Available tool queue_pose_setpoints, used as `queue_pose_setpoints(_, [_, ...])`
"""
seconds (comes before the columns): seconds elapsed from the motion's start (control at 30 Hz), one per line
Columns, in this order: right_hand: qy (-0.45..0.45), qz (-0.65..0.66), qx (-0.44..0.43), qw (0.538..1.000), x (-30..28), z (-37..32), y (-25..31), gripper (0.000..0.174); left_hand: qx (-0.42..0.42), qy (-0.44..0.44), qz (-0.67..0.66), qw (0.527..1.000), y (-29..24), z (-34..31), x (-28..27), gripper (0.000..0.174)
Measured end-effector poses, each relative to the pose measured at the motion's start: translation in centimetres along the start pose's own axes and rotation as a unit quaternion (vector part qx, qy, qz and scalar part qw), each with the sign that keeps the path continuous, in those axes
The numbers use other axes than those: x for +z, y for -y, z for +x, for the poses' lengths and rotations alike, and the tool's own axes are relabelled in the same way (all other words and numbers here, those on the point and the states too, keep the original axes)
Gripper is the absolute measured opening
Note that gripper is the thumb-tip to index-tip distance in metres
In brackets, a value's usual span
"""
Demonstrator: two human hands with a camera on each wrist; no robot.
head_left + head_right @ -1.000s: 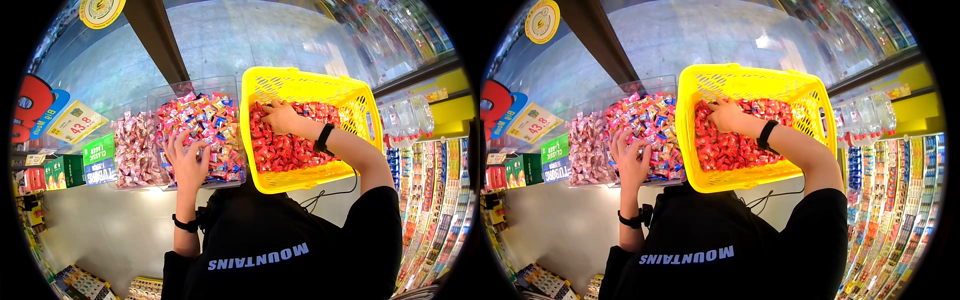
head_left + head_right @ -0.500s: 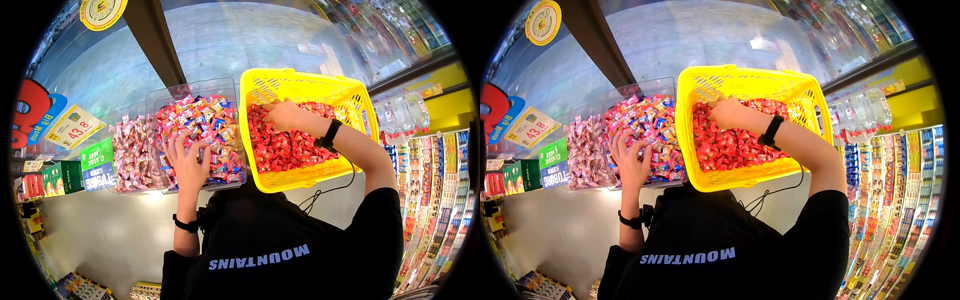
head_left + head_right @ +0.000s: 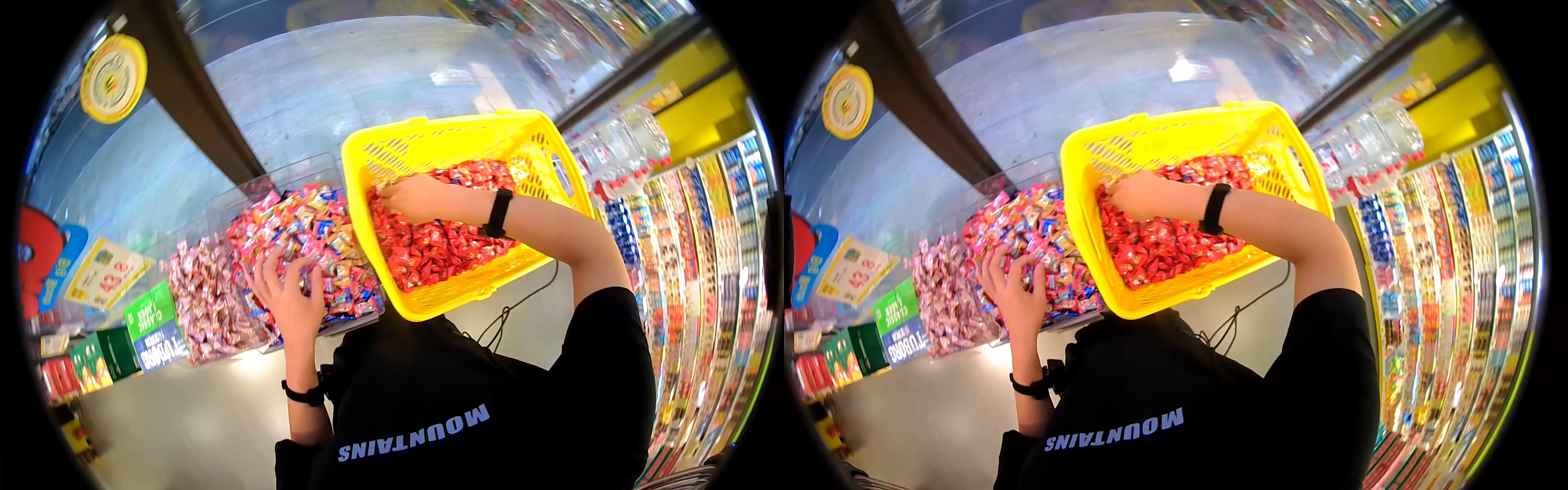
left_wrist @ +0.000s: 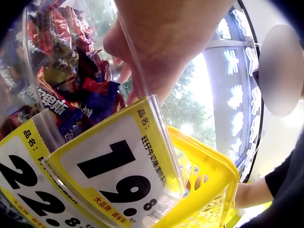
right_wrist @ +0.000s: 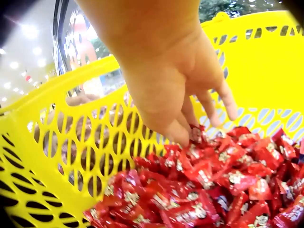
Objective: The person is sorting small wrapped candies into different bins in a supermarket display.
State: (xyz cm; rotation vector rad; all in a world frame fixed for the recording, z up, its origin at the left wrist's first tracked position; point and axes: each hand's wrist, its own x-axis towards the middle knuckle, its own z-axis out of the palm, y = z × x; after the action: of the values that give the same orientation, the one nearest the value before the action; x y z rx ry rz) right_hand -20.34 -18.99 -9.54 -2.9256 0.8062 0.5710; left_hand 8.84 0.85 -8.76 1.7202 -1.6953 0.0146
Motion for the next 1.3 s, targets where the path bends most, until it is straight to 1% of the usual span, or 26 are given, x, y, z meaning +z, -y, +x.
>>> queue_pose_setpoints(0.03, [0.029,0.017,0.006,0.999,-1.4,-0.2,0.3,0.05,0.01,-0.001,0.002,1.0,0.0,0.2,-0.1,0.03])
queue_pose_setpoints(0.07, [0.059,0.037,0.009,0.998,-2.7,-0.4,0.8,0.052,-0.001,-0.001,-0.017,1.0,-0.1,0.2,-0.1,0.039])
queue_pose_setpoints(0.13, [0.07,0.062,0.003,0.996,-5.1,-1.3,2.1,0.055,0.025,-0.005,-0.02,0.999,-0.6,0.7,-1.0,0.047])
queue_pose_setpoints(0.27, [0.068,0.094,0.019,0.993,-9.9,-4.0,5.2,0.056,0.066,-0.009,-0.079,0.995,-2.4,2.5,-2.2,0.047])
queue_pose_setpoints(0.3, [0.028,0.106,0.01,0.994,-9.7,-4.5,5.7,0.051,0.078,-0.003,-0.091,0.993,-3.2,2.9,-2.6,0.045])
queue_pose_setpoints(0.4, [-0.091,0.136,0.002,0.987,-12.6,-7.9,8.7,0.044,0.123,0.02,-0.12,0.985,-5.3,4.1,-3.1,0.04])
queue_pose_setpoints(0.43, [-0.147,0.149,-0.007,0.978,-12.4,-8.8,9.4,0.037,0.142,0.031,-0.125,0.981,-6.0,4.4,-3.0,0.038])
queue_pose_setpoints(0.47, [-0.19,0.155,-0.003,0.97,-12.1,-9.6,10.1,0.037,0.162,0.04,-0.129,0.978,-6.6,4.7,-2.8,0.036])
queue_pose_setpoints(0.5, [-0.231,0.161,-0.001,0.96,-11.9,-10.6,11.0,0.037,0.163,0.063,-0.133,0.975,-7.1,4.6,-2.5,0.033])
queue_pose_setpoints(0.53, [-0.273,0.165,0.001,0.948,-11.7,-11.4,11.6,0.036,0.172,0.07,-0.127,0.974,-7.7,4.7,-2.3,0.032])
queue_pose_setpoints(0.57, [-0.248,0.199,0.016,0.948,-11.8,-12.1,12.1,0.039,0.181,0.077,-0.12,0.973,-8.3,4.7,-2.0,0.032])
queue_pose_setpoints(0.67, [-0.306,0.21,-0.022,0.928,-10.8,-14.2,12.4,0.042,0.197,0.089,-0.095,0.972,-9.7,5.1,-1.4,0.027])
queue_pose_setpoints(0.73, [-0.345,0.237,-0.021,0.908,-9.6,-15.3,12.4,0.042,0.193,0.096,-0.096,0.972,-10.4,5.0,-1.0,0.023])
queue_pose_setpoints(0.77, [-0.361,0.249,-0.024,0.899,-8.8,-15.6,12.1,0.042,0.195,0.091,-0.096,0.972,-10.9,5.0,-0.8,0.019])
queue_pose_setpoints(0.8, [-0.373,0.264,-0.027,0.889,-8.0,-16.2,11.9,0.041,0.199,0.094,-0.078,0.972,-11.5,4.6,-0.6,0.019])
queue_pose_setpoints(0.83, [-0.366,0.265,-0.039,0.891,-7.1,-16.5,11.3,0.042,0.207,0.093,-0.059,0.972,-11.9,4.5,-0.4,0.019])
queue_pose_setpoints(0.87, [-0.384,0.256,-0.041,0.886,-6.2,-16.8,10.7,0.047,0.215,0.092,-0.038,0.972,-12.5,4.4,-0.2,0.02])
queue_pose_setpoints(0.9, [-0.399,0.25,-0.041,0.881,-5.4,-17.4,10.3,0.052,0.219,0.078,-0.023,0.972,-13.3,4.2,-0.1,0.014])
queue_pose_setpoints(0.93, [-0.41,0.245,-0.04,0.877,-4.8,-18.4,10.0,0.057,0.203,0.07,-0.014,0.977,-14.0,4.0,0.0,0.014])
queue_pose_setpoints(1.0, [-0.391,0.215,-0.022,0.895,-4.0,-20.2,8.6,0.051,0.174,0.046,0.01,0.984,-14.1,4.3,0.3,0.014])
queue_pose_setpoints(1.03, [-0.379,0.207,-0.016,0.902,-3.9,-21.7,8.0,0.048,0.162,0.029,-0.006,0.986,-13.6,4.5,0.4,0.008])
queue_pose_setpoints(1.1, [-0.349,0.181,-0.007,0.919,-2.7,-23.0,6.4,0.04,0.141,-0.026,0.033,0.989,-11.3,4.8,0.7,0.011])
queue_pose_setpoints(1.13, [-0.348,0.179,0.004,0.92,-1.8,-23.6,5.9,0.038,0.127,-0.049,0.051,0.989,-10.2,4.5,0.7,0.013])
queue_pose_setpoints(1.2, [-0.352,0.168,0.023,0.921,-0.4,-24.1,5.0,0.034,0.067,-0.086,0.09,0.99,-7.9,4.1,0.2,0.02])
queue_pose_setpoints(1.3, [-0.369,0.155,0.02,0.916,0.0,-24.5,4.7,0.029,-0.01,-0.124,0.164,0.979,-4.9,2.8,0.1,0.027])
